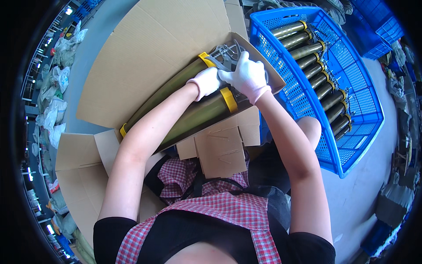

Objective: The person assembles metal dispenser guns by hand from a metal tube, a trigger mechanism, and a black seal, then packs the assembled guns into cardboard boxes with dividers.

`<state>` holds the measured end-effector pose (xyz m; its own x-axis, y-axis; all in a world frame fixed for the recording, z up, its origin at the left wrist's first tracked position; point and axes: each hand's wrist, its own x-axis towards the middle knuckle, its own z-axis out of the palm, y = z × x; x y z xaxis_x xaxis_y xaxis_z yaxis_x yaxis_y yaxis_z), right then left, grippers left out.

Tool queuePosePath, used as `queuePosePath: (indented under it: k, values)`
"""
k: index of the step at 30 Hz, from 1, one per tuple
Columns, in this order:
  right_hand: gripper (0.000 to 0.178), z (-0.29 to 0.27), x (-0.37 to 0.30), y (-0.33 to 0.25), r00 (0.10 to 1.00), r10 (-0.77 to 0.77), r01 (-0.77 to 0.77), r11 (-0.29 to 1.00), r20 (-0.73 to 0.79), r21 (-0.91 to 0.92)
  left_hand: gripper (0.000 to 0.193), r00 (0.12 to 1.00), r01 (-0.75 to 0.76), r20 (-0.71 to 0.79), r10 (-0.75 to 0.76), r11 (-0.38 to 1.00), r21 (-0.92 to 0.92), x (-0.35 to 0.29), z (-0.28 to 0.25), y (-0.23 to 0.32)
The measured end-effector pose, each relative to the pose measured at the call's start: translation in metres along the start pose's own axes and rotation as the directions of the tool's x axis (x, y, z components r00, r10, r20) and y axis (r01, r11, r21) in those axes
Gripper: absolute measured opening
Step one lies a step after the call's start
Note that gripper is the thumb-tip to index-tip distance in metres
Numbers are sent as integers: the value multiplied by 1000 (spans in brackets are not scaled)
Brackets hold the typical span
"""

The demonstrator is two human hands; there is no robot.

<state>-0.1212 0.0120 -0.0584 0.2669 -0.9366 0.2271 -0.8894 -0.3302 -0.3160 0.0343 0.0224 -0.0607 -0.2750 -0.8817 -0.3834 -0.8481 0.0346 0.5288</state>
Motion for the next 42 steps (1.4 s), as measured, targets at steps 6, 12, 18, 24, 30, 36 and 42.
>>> queuePosePath:
  k: [6, 12, 18, 24, 30, 36, 42]
  values:
    - [103, -2, 6, -4, 996, 56, -59, 997, 75, 48, 24, 947, -299, -118, 300, 954, 19, -2, 17, -26]
    - [98, -7, 18, -9, 981, 66, -59, 997, 180, -46, 22, 896, -260, -396, 202, 961, -98, -35, 3, -14]
    - [89, -5, 2, 14, 985, -69, 79, 995, 155, -62, 23, 228, -270, -629, 743, 669, 693, -80, -42, 0]
    - [33, -36, -12, 44, 892, -136, 310, 878, -431, 364, 50, 524, 209, -849, 67, 956, 204, -179, -158, -59]
    - [64, -64, -25, 101, 980, -138, -78, 396, 143, 915, 53, 931, 115, -341, 132, 780, 615, -229, 56, 16]
    - [92, -64, -54, 122, 895, -331, -192, 319, 299, 928, 74, 628, 499, -610, -483, 852, -161, -328, 23, -104]
    - [78, -77, -62, 124, 915, -267, -179, 404, 303, 897, 75, 740, -419, -429, -517, 144, -896, -325, 25, -102]
